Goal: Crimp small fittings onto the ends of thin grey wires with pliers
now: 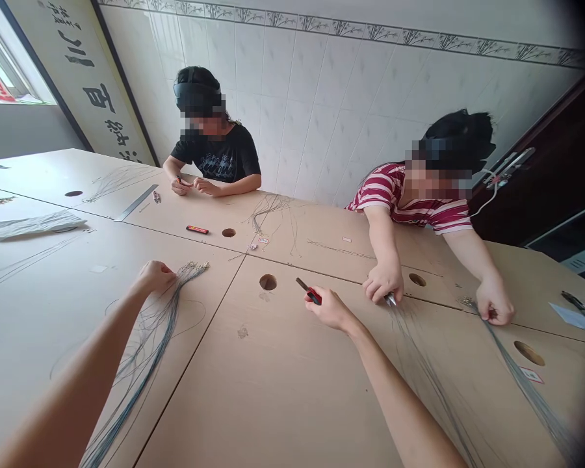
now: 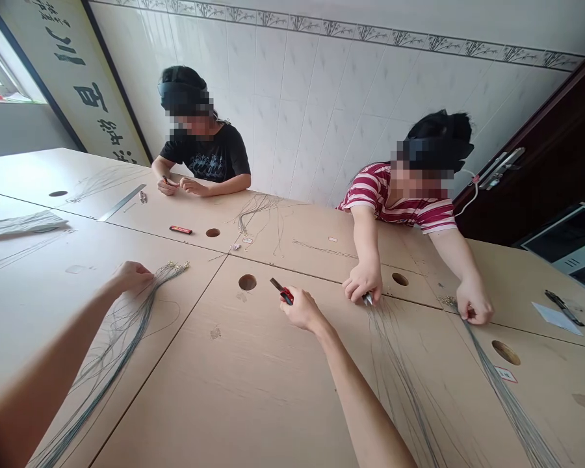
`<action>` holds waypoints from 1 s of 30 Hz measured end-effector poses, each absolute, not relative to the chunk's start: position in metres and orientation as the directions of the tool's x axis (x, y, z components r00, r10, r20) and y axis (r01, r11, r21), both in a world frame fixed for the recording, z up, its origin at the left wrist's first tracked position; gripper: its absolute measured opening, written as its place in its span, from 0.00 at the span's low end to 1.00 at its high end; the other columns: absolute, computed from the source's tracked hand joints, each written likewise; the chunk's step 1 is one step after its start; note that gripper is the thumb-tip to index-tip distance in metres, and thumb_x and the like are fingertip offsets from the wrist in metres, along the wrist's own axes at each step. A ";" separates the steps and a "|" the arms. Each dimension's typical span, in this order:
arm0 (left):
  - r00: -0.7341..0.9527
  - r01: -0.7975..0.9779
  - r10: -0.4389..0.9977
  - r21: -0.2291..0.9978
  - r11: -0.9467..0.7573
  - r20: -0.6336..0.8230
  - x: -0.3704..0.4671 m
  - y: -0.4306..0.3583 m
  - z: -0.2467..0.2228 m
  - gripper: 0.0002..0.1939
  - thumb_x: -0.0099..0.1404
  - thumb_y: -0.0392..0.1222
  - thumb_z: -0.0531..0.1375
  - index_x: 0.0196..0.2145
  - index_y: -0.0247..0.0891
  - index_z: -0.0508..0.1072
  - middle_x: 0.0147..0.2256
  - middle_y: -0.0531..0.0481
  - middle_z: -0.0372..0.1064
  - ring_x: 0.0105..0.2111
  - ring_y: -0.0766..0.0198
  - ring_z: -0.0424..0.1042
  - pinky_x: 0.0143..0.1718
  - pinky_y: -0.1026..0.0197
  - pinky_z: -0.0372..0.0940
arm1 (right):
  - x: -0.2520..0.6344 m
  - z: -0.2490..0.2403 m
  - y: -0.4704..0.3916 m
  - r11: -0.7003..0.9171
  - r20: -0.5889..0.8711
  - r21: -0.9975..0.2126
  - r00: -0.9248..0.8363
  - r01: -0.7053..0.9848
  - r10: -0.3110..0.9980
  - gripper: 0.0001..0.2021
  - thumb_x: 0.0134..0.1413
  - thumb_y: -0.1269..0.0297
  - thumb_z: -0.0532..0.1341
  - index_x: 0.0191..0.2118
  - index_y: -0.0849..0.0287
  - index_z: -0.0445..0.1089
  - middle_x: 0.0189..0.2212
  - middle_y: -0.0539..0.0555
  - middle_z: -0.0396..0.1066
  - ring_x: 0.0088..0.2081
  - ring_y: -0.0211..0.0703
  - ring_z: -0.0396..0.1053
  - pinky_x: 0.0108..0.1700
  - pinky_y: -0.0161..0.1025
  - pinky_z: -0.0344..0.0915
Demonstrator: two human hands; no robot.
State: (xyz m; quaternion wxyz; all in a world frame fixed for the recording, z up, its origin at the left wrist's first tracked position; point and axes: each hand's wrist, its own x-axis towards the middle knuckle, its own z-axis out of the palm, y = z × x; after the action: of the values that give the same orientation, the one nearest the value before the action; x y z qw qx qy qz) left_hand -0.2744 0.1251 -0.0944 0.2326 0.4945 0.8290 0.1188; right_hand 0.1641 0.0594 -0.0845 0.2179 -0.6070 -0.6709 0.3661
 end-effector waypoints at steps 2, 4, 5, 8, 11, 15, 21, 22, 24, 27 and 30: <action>-0.409 0.739 0.866 0.453 0.499 -0.287 -0.273 0.123 -0.093 0.15 0.68 0.45 0.60 0.48 0.33 0.71 0.46 0.46 0.70 0.43 0.55 0.73 0.42 0.51 0.71 | 0.164 -0.085 0.059 -0.007 -0.153 -0.755 -0.167 0.655 0.974 0.03 0.44 0.65 0.57 0.29 0.56 0.64 0.31 0.50 0.71 0.32 0.41 0.66 0.33 0.35 0.59; -0.416 0.702 0.857 0.491 0.515 -0.304 -0.271 0.122 -0.090 0.15 0.68 0.45 0.59 0.48 0.33 0.71 0.45 0.46 0.71 0.42 0.56 0.73 0.41 0.52 0.71 | 0.164 -0.085 0.059 -0.006 -0.153 -0.755 -0.166 0.656 0.974 0.03 0.44 0.65 0.58 0.29 0.56 0.64 0.30 0.50 0.71 0.31 0.41 0.66 0.33 0.35 0.59; -0.419 0.681 0.854 0.515 0.520 -0.309 -0.270 0.122 -0.088 0.15 0.68 0.45 0.59 0.47 0.33 0.71 0.45 0.46 0.71 0.41 0.57 0.73 0.40 0.53 0.71 | 0.165 -0.086 0.058 -0.006 -0.153 -0.754 -0.167 0.656 0.974 0.03 0.44 0.65 0.58 0.29 0.56 0.64 0.29 0.50 0.71 0.31 0.41 0.65 0.34 0.35 0.59; -0.406 0.607 0.860 0.613 0.506 -0.309 -0.267 0.123 -0.083 0.14 0.69 0.44 0.59 0.48 0.33 0.71 0.45 0.45 0.71 0.40 0.59 0.73 0.40 0.54 0.72 | 0.166 -0.086 0.057 -0.010 -0.156 -0.752 -0.164 0.659 0.974 0.03 0.44 0.66 0.58 0.29 0.56 0.65 0.29 0.50 0.70 0.31 0.41 0.65 0.34 0.35 0.59; -0.384 0.526 0.877 0.713 0.464 -0.288 -0.264 0.123 -0.081 0.12 0.69 0.42 0.58 0.46 0.33 0.71 0.42 0.46 0.72 0.36 0.63 0.74 0.36 0.57 0.72 | 0.167 -0.087 0.057 -0.022 -0.170 -0.746 -0.159 0.665 0.972 0.03 0.44 0.65 0.58 0.29 0.56 0.64 0.29 0.50 0.70 0.31 0.40 0.65 0.33 0.35 0.59; -0.397 0.467 0.875 0.760 0.452 -0.276 -0.261 0.124 -0.081 0.10 0.69 0.41 0.58 0.44 0.32 0.71 0.36 0.49 0.72 0.29 0.67 0.72 0.29 0.62 0.70 | 0.167 -0.090 0.057 -0.031 -0.185 -0.740 -0.159 0.672 0.970 0.03 0.44 0.65 0.58 0.29 0.55 0.64 0.29 0.50 0.69 0.30 0.40 0.63 0.32 0.34 0.58; -0.421 0.515 0.879 0.739 0.434 -0.223 -0.258 0.132 -0.076 0.11 0.69 0.43 0.59 0.44 0.33 0.71 0.37 0.49 0.71 0.30 0.67 0.72 0.30 0.62 0.70 | 0.170 -0.090 0.055 -0.032 -0.183 -0.739 -0.155 0.673 0.971 0.03 0.45 0.65 0.58 0.30 0.55 0.65 0.30 0.50 0.70 0.30 0.40 0.64 0.32 0.34 0.58; -0.425 0.528 0.883 0.736 0.423 -0.202 -0.258 0.132 -0.074 0.12 0.69 0.43 0.59 0.46 0.33 0.71 0.39 0.48 0.71 0.32 0.65 0.72 0.31 0.60 0.71 | 0.171 -0.089 0.055 -0.034 -0.184 -0.739 -0.153 0.673 0.971 0.03 0.45 0.65 0.59 0.29 0.55 0.65 0.30 0.50 0.70 0.30 0.40 0.64 0.32 0.34 0.59; -0.427 0.555 0.889 0.730 0.400 -0.163 -0.259 0.132 -0.070 0.13 0.69 0.43 0.59 0.47 0.33 0.71 0.41 0.47 0.71 0.35 0.63 0.73 0.34 0.58 0.72 | 0.173 -0.088 0.055 -0.039 -0.184 -0.739 -0.145 0.673 0.972 0.03 0.45 0.65 0.59 0.29 0.55 0.65 0.30 0.50 0.70 0.30 0.40 0.64 0.32 0.34 0.59; -0.432 0.584 0.896 0.726 0.363 -0.101 -0.260 0.129 -0.065 0.14 0.69 0.43 0.59 0.48 0.33 0.70 0.43 0.46 0.71 0.37 0.61 0.73 0.36 0.56 0.72 | 0.174 -0.086 0.055 -0.046 -0.184 -0.740 -0.136 0.671 0.974 0.03 0.45 0.66 0.59 0.30 0.55 0.65 0.30 0.50 0.70 0.31 0.40 0.64 0.32 0.34 0.59; -0.435 0.592 0.898 0.729 0.344 -0.069 -0.263 0.126 -0.063 0.14 0.69 0.43 0.59 0.48 0.33 0.70 0.43 0.46 0.71 0.37 0.62 0.73 0.36 0.56 0.72 | 0.172 -0.085 0.054 -0.051 -0.190 -0.742 -0.136 0.668 0.972 0.02 0.45 0.66 0.59 0.29 0.55 0.64 0.30 0.50 0.70 0.31 0.41 0.64 0.32 0.35 0.59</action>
State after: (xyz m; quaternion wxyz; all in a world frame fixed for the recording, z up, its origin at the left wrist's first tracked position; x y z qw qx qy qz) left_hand -0.2626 0.1255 -0.0627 0.2381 0.4750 0.7843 0.3204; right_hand 0.1721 0.0543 -0.0848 0.2062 -0.6242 -0.6571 0.3690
